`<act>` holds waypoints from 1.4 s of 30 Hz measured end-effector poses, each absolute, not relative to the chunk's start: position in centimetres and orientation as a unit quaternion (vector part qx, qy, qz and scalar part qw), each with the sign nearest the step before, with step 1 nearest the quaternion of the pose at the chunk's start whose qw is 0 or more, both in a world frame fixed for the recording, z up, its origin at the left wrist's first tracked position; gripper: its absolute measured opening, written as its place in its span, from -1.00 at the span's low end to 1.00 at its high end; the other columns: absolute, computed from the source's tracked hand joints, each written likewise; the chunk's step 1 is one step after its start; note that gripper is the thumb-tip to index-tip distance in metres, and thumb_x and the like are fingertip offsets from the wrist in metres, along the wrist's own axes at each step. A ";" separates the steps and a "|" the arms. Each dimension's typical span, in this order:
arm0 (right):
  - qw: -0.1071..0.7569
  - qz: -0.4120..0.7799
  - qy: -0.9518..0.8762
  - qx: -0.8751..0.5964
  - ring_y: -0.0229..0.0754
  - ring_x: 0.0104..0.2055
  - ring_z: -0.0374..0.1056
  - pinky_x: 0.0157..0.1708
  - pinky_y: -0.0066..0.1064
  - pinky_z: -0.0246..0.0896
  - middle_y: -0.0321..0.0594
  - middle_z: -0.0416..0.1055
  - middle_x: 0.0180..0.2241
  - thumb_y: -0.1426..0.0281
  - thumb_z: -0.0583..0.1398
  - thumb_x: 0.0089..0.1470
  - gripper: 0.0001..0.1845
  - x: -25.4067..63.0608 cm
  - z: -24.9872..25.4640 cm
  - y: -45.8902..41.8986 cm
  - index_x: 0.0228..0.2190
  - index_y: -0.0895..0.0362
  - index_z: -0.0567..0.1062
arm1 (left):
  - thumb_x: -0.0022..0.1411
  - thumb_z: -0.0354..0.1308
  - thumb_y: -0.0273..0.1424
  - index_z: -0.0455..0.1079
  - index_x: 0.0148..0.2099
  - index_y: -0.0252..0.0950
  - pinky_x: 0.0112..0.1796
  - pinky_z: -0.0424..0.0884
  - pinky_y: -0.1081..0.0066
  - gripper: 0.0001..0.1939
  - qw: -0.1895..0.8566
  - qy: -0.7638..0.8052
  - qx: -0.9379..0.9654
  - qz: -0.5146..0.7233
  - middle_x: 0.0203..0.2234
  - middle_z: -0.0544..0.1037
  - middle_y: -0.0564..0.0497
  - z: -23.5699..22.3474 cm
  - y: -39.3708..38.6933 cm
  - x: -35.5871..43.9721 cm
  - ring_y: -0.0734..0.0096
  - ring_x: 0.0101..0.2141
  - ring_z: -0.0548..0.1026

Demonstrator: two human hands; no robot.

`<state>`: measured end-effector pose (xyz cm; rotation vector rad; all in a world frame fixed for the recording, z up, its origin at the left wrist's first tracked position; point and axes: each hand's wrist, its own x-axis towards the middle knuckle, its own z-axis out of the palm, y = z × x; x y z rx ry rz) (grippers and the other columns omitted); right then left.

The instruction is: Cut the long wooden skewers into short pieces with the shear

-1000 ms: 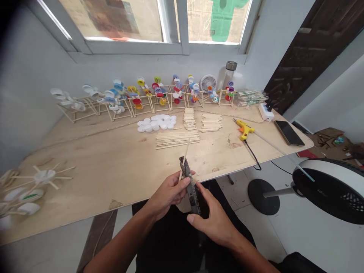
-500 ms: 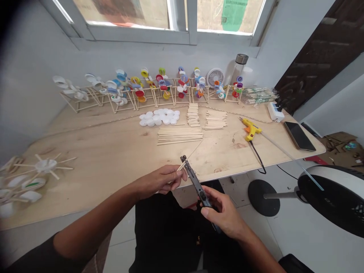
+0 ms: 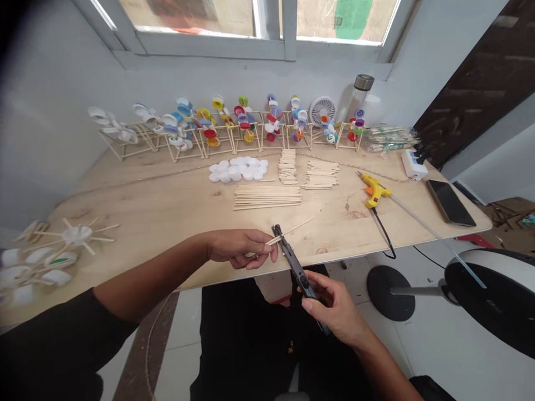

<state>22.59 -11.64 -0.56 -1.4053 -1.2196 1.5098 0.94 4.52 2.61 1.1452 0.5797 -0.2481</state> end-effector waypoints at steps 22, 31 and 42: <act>0.352 0.519 -0.440 -0.643 -0.05 -0.28 0.43 -0.35 -0.33 0.38 -0.07 0.52 -0.27 0.14 0.28 -0.15 -0.45 21.4 -1.2 -11.4 -0.12 0.15 0.48 | 0.14 0.03 -0.31 0.37 -0.30 -0.33 -0.63 0.18 0.51 -0.80 0.759 0.265 0.588 -0.090 -0.66 0.38 0.09 0.4 7.1 1.3 0.59 -0.71 0.20; 0.352 0.513 -0.437 -0.649 -0.09 -0.33 0.43 -0.34 -0.33 0.37 -0.09 0.52 -0.29 0.12 0.27 -0.15 -0.47 21.2 -1.2 -11.3 -0.14 0.14 0.49 | 0.15 -0.05 -0.40 0.30 -0.36 -0.30 -0.63 0.21 0.51 -0.87 0.730 0.296 0.604 -0.118 -0.66 0.40 0.09 1.0 7.4 1.8 0.56 -0.72 0.26; 0.344 0.511 -0.440 -0.654 -0.10 -0.36 0.42 -0.34 -0.34 0.36 -0.12 0.52 -0.35 0.11 0.27 -0.16 -0.46 21.1 -1.3 -11.3 -0.15 0.15 0.50 | 0.11 -0.04 -0.40 0.26 -0.41 -0.25 -0.69 0.12 0.50 -0.90 0.721 0.320 0.602 -0.127 -0.72 0.29 0.11 1.0 6.8 2.1 0.53 -0.76 0.17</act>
